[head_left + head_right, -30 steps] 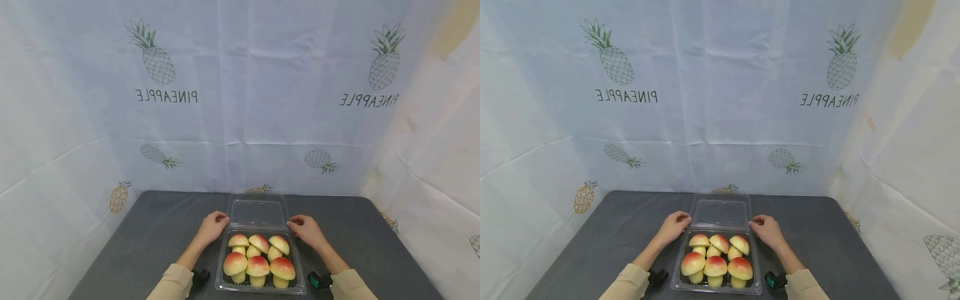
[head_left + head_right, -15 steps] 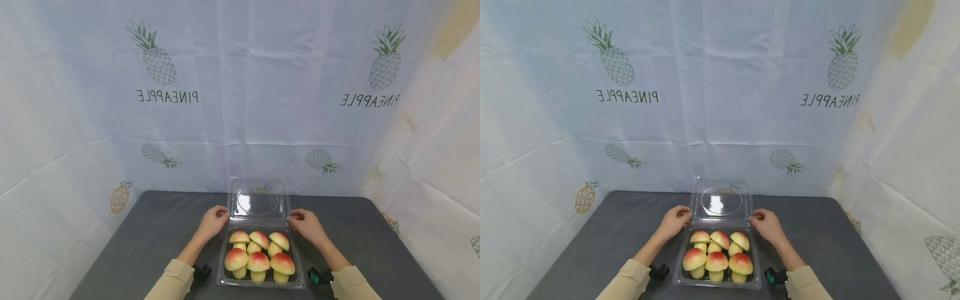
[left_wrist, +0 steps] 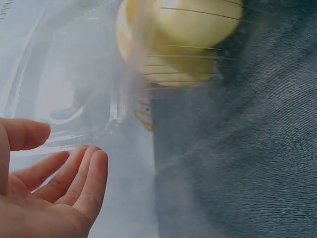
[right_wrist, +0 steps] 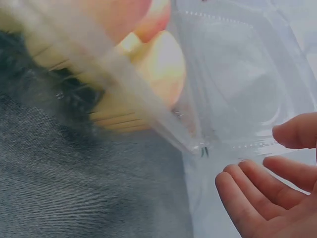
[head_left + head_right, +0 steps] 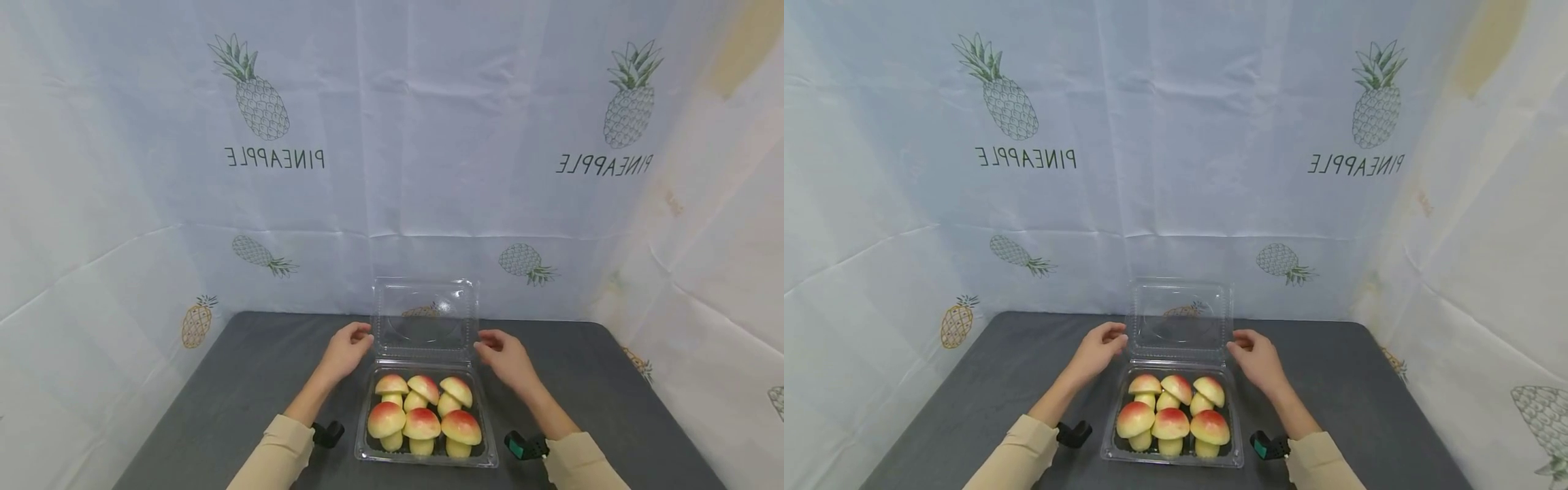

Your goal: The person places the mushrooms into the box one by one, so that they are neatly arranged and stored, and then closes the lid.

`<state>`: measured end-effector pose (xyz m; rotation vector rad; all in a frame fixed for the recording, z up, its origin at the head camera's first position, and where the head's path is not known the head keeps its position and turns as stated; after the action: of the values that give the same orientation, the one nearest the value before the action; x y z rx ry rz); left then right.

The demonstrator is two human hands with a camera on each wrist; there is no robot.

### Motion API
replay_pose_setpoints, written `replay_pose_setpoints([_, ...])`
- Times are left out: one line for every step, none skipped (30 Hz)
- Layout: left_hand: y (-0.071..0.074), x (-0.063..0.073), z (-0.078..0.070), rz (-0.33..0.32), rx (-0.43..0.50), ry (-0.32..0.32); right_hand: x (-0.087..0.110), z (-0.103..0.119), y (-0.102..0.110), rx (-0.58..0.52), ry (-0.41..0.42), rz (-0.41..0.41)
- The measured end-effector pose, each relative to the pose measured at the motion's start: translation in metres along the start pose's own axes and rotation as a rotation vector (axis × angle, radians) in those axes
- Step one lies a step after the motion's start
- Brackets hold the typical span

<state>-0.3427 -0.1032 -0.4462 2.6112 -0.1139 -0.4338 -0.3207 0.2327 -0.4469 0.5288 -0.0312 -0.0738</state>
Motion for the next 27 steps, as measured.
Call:
replay_pose_setpoints([0.002,0.0,-0.002,0.0,0.007,-0.004,0.001,0.002,0.001,-0.001,0.003,-0.005])
replay_pose_setpoints([0.003,0.0,-0.004,-0.001,0.014,-0.009,0.002,0.004,0.003,-0.001,0.005,-0.011])
replay_pose_setpoints([0.005,0.001,-0.007,-0.003,0.025,-0.013,0.003,0.006,0.004,-0.006,0.008,-0.017])
replay_pose_setpoints([0.006,0.001,-0.009,-0.003,0.035,-0.015,0.004,0.008,0.005,-0.009,0.016,-0.019])
replay_pose_setpoints([0.008,0.002,-0.011,-0.005,0.044,-0.019,0.005,0.01,0.006,-0.011,0.022,-0.021])
replay_pose_setpoints([0.009,0.003,-0.013,-0.006,0.054,-0.02,0.006,0.011,0.007,-0.016,0.03,-0.022])
replay_pose_setpoints([0.011,0.004,-0.015,-0.009,0.059,-0.02,0.007,0.013,0.008,-0.022,0.036,-0.025])
replay_pose_setpoints([0.012,0.004,-0.017,-0.009,0.063,-0.025,0.008,0.015,0.009,-0.028,0.044,-0.027])
replay_pose_setpoints([0.013,0.005,-0.018,-0.008,0.07,-0.026,0.009,0.017,0.011,-0.037,0.051,-0.028])
replay_pose_setpoints([0.014,0.006,-0.019,-0.007,0.076,-0.026,0.011,0.018,0.012,-0.047,0.057,-0.03])
replay_pose_setpoints([0.014,0.006,-0.02,-0.006,0.088,-0.03,0.012,0.019,0.013,-0.058,0.062,-0.032])
replay_pose_setpoints([0.015,0.007,-0.021,-0.005,0.103,-0.035,0.013,0.021,0.014,-0.074,0.067,-0.033])
replay_pose_setpoints([0.015,0.007,-0.022,-0.007,0.114,-0.042,0.014,0.022,0.016,-0.088,0.069,-0.033])
replay_pose_setpoints([0.016,0.008,-0.023,-0.006,0.129,-0.051,0.015,0.023,0.016,-0.103,0.072,-0.032])
replay_pose_setpoints([0.017,0.008,-0.023,-0.007,0.148,-0.051,0.016,0.024,0.017,-0.115,0.074,-0.032])
replay_pose_setpoints([0.017,0.009,-0.023,-0.007,0.164,-0.056,0.017,0.024,0.018,-0.126,0.075,-0.032])
replay_pose_setpoints([0.018,0.01,-0.023,-0.005,0.182,-0.056,0.018,0.024,0.019,-0.137,0.076,-0.032])
replay_pose_setpoints([0.019,0.011,-0.023,-0.002,0.196,-0.058,0.019,0.024,0.02,-0.152,0.075,-0.03])
replay_pose_setpoints([0.019,0.012,-0.024,0.001,0.209,-0.055,0.021,0.024,0.02,-0.158,0.08,-0.027])
replay_pose_setpoints([0.02,0.014,-0.024,0.006,0.223,-0.053,0.022,0.023,0.021,-0.169,0.081,-0.024])
replay_pose_setpoints([0.021,0.015,-0.024,0.01,0.238,-0.046,0.023,0.023,0.021,-0.18,0.082,-0.021])
replay_pose_setpoints([0.021,0.017,-0.025,0.014,0.247,-0.042,0.025,0.022,0.022,-0.191,0.082,-0.02])
replay_pose_setpoints([0.022,0.018,-0.025,0.019,0.254,-0.038,0.026,0.021,0.022,-0.204,0.084,-0.016])
replay_pose_setpoints([0.023,0.02,-0.026,0.023,0.259,-0.041,0.027,0.02,0.022,-0.215,0.084,-0.013])
replay_pose_setpoints([0.023,0.021,-0.027,0.024,0.263,-0.042,0.029,0.02,0.023,-0.221,0.086,-0.012])
replay_pose_setpoints([0.024,0.022,-0.027,0.028,0.264,-0.042,0.03,0.02,0.023,-0.231,0.084,-0.012])
replay_pose_setpoints([0.024,0.024,-0.027,0.032,0.262,-0.043,0.031,0.02,0.023,-0.236,0.085,-0.01])
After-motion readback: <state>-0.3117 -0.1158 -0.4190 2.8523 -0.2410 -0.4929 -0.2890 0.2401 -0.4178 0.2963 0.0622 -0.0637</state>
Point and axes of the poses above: each hand's wrist, its own x-axis away from the middle knuckle, its own y-axis out of the back of the hand, z = x × y, the point moved 6 cm from there along -x, towards the middle knuckle, and after that the axes turned 7 degrees about -y, right-handed, at the moved point
